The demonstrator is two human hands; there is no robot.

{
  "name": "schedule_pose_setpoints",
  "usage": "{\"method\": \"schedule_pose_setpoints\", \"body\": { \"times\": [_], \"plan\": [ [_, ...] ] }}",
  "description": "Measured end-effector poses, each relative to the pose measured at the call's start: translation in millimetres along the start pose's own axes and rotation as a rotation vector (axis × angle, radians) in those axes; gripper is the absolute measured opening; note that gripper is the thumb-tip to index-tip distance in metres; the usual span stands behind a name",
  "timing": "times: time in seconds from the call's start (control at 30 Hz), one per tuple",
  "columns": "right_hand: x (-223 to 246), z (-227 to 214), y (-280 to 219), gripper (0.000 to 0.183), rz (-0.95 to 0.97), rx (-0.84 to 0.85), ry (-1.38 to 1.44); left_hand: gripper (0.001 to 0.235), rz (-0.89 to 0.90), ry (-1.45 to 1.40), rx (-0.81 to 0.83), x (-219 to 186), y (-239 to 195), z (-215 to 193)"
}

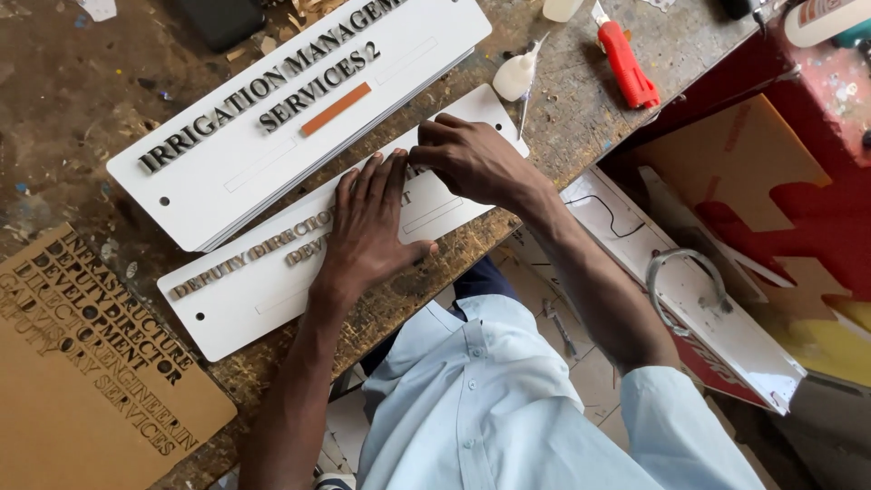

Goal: Gluing individual acrylic letters onto a white sign board to assemble a professional sign.

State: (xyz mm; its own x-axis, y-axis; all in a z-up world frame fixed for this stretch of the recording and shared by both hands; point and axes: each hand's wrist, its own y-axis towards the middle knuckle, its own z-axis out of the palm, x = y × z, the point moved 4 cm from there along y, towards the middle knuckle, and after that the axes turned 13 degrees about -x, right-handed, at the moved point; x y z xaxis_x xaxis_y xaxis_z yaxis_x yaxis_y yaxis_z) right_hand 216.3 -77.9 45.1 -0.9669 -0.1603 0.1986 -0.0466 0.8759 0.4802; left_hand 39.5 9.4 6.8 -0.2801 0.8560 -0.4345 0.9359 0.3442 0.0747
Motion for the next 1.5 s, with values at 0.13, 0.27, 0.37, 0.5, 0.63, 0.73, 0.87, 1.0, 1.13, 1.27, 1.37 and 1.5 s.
{"method": "schedule_pose_setpoints", "body": {
  "times": [0.13,0.27,0.37,0.5,0.63,0.73,0.87,1.0,1.13,1.27,1.37,1.5],
  "plan": [
    [-3,6,-2,0.015,-0.026,0.004,-0.015,0.144,0.005,-0.012,-0.010,0,-1,1],
    [-10,12,-6,0.018,-0.044,0.012,-0.004,0.142,0.015,0.001,-0.036,0,-1,2],
    [-10,12,-8,0.018,-0.046,0.000,0.011,0.143,0.029,0.009,-0.052,1,-1,4],
    [-8,9,-7,0.018,-0.052,-0.012,0.017,0.138,0.049,-0.005,-0.088,-2,-2,-2],
    [-7,12,-10,0.016,-0.031,-0.025,0.039,0.140,0.051,-0.001,-0.097,2,-2,3],
    [-8,14,-11,0.015,-0.015,-0.019,0.035,0.141,0.051,-0.001,-0.096,2,-1,3],
    [-5,11,-11,0.013,0.026,-0.028,0.069,0.140,0.044,0.012,-0.077,2,-3,2],
    [-2,-6,-8,0.004,0.090,-0.021,0.139,0.141,0.033,0.006,-0.035,3,-1,4],
    [5,-16,-5,0.005,0.105,-0.001,0.149,0.144,0.041,0.047,-0.024,3,0,4],
    [9,-11,-2,0.007,0.101,-0.005,0.060,0.143,0.017,-0.007,-0.009,2,2,3],
    [7,-4,-5,0.007,0.113,-0.012,0.046,0.143,0.012,0.003,-0.009,7,2,9],
    [5,2,-10,0.007,0.146,-0.053,0.042,0.144,0.007,0.007,-0.005,5,1,7]
  ]
}}
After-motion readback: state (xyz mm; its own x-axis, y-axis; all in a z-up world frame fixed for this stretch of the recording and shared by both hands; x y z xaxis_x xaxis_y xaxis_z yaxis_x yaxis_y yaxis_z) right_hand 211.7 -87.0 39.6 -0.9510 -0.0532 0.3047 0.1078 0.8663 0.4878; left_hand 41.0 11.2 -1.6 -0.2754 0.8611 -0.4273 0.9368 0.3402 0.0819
